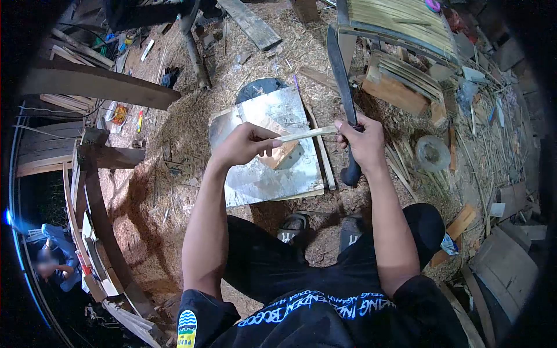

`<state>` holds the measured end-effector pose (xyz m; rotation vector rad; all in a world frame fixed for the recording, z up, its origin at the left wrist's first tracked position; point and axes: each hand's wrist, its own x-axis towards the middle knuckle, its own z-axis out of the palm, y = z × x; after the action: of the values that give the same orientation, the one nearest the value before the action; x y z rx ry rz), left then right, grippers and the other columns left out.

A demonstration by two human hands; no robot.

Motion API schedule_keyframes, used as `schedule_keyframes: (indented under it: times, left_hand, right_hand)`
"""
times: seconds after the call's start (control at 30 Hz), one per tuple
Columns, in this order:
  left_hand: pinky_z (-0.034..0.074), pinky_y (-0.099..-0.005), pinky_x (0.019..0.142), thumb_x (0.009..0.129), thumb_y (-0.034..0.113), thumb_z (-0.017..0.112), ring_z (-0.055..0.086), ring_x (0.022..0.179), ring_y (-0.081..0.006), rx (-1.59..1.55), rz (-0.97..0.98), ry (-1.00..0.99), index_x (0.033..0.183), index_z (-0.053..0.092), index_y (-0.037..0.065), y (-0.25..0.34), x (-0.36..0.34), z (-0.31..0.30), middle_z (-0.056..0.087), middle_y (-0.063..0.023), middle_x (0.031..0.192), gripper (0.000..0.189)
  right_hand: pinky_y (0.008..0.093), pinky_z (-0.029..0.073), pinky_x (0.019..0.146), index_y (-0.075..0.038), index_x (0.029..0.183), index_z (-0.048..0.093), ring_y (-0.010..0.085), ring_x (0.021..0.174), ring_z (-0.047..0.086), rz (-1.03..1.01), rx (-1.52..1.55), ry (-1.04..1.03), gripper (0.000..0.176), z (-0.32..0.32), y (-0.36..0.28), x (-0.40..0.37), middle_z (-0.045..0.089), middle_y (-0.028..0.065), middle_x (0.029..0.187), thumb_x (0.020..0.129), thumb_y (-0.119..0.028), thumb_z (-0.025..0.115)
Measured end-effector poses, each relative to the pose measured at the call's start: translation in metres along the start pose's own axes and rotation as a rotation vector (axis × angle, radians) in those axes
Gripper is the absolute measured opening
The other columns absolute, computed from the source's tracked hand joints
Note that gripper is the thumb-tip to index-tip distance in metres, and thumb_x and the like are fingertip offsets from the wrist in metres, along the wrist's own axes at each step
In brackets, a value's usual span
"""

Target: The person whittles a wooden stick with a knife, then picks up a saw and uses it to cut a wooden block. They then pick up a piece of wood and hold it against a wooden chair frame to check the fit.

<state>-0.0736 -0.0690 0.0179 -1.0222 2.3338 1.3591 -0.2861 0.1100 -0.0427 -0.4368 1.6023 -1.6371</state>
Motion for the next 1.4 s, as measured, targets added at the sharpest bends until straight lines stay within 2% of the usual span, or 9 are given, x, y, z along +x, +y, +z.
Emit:
schedule_keyframes:
  times: [0.13, 0.3, 0.47, 0.67, 0.9, 1.13, 1.27, 1.37, 1.4]
  left_hand:
    - [0.050, -0.0255, 0.062, 0.098, 0.017, 0.066, 0.062, 0.067, -0.0084, -0.174, 0.077, 0.088, 0.106, 0.071, -0.001, -0.008, 0.005, -0.003, 0.075, -0.0054, 0.083, 0.020]
    - [0.057, -0.0318, 0.066, 0.104, 0.010, 0.055, 0.069, 0.073, -0.0156, -0.457, 0.041, 0.268, 0.122, 0.044, 0.000, -0.024, 0.005, -0.005, 0.075, -0.0165, 0.107, 0.024]
    - [0.061, -0.0339, 0.066, 0.104, 0.010, 0.054, 0.073, 0.084, -0.0236, -0.613, 0.029, 0.438, 0.125, 0.041, 0.000, -0.018, -0.011, -0.008, 0.071, -0.0202, 0.111, 0.027]
    - [0.065, -0.0361, 0.072, 0.103, 0.010, 0.054, 0.074, 0.085, -0.0315, -0.794, -0.073, 0.607, 0.122, 0.040, -0.010, -0.035, -0.014, 0.004, 0.067, -0.0290, 0.111, 0.031]
    - [0.061, -0.0328, 0.064, 0.105, 0.030, 0.053, 0.072, 0.075, -0.0227, -0.781, -0.052, 0.691, 0.132, 0.053, -0.003, -0.035, -0.027, 0.006, 0.069, -0.0196, 0.114, 0.043]
    - [0.062, -0.0349, 0.069, 0.107, 0.029, 0.050, 0.072, 0.076, -0.0230, -0.806, 0.189, 0.881, 0.119, 0.058, -0.009, -0.030, -0.031, 0.004, 0.071, -0.0221, 0.107, 0.040]
    - [0.064, -0.0350, 0.066, 0.108, 0.018, 0.046, 0.073, 0.076, -0.0234, -0.762, 0.165, 0.886, 0.107, 0.059, -0.011, -0.029, -0.029, 0.020, 0.070, -0.0196, 0.102, 0.032]
    - [0.062, -0.0327, 0.067, 0.105, 0.018, 0.054, 0.073, 0.077, -0.0201, -0.553, 0.120, 0.982, 0.099, 0.065, -0.013, -0.023, -0.035, 0.030, 0.072, -0.0180, 0.092, 0.033]
    - [0.062, -0.0317, 0.067, 0.104, 0.018, 0.056, 0.073, 0.077, -0.0189, -0.346, 0.072, 1.041, 0.096, 0.067, -0.013, -0.022, -0.037, 0.031, 0.073, -0.0175, 0.088, 0.034]
  right_hand:
    - [0.0252, 0.047, 0.048, 0.003, 0.088, 0.070, 0.0097, 0.053, 0.058, 0.002, -0.029, 0.002, 0.018, -0.005, 0.009, 0.003, 0.063, 0.0047, 0.064, 0.094, -0.013, 0.069]
    - [0.0257, 0.048, 0.047, 0.003, 0.088, 0.070, 0.0095, 0.053, 0.058, 0.019, 0.064, 0.095, 0.019, 0.002, 0.006, 0.002, 0.067, 0.0064, 0.072, 0.095, -0.015, 0.068]
    - [0.0257, 0.048, 0.047, 0.003, 0.086, 0.069, 0.0098, 0.054, 0.059, -0.002, 0.008, 0.067, 0.022, 0.009, 0.009, -0.002, 0.068, 0.0063, 0.074, 0.095, -0.017, 0.068]
    - [0.0262, 0.048, 0.048, 0.003, 0.087, 0.069, 0.0099, 0.054, 0.060, 0.012, -0.043, 0.018, 0.024, 0.023, 0.008, -0.016, 0.069, 0.0069, 0.074, 0.096, -0.019, 0.068]
    - [0.0254, 0.048, 0.047, 0.003, 0.088, 0.070, 0.0093, 0.052, 0.059, 0.030, -0.060, -0.043, 0.024, 0.028, 0.018, -0.017, 0.070, 0.0062, 0.073, 0.096, -0.020, 0.067]
    - [0.0260, 0.047, 0.048, 0.002, 0.088, 0.069, 0.0100, 0.051, 0.059, 0.056, -0.059, -0.018, 0.023, 0.036, 0.009, -0.032, 0.067, 0.0042, 0.068, 0.096, -0.020, 0.067]
    - [0.0273, 0.044, 0.049, 0.000, 0.087, 0.067, 0.0114, 0.052, 0.057, 0.001, -0.269, -0.123, 0.018, 0.040, 0.046, -0.043, 0.062, 0.0002, 0.063, 0.095, -0.016, 0.066]
    - [0.0286, 0.047, 0.050, 0.002, 0.106, 0.065, 0.0106, 0.053, 0.059, 0.098, 0.087, -0.285, 0.020, 0.057, 0.057, -0.061, 0.062, 0.0007, 0.067, 0.094, -0.013, 0.068]
    - [0.0257, 0.049, 0.053, 0.000, 0.116, 0.066, 0.0091, 0.059, 0.059, 0.132, -0.060, -0.287, 0.022, 0.061, 0.043, -0.072, 0.063, 0.0010, 0.071, 0.098, -0.011, 0.063]
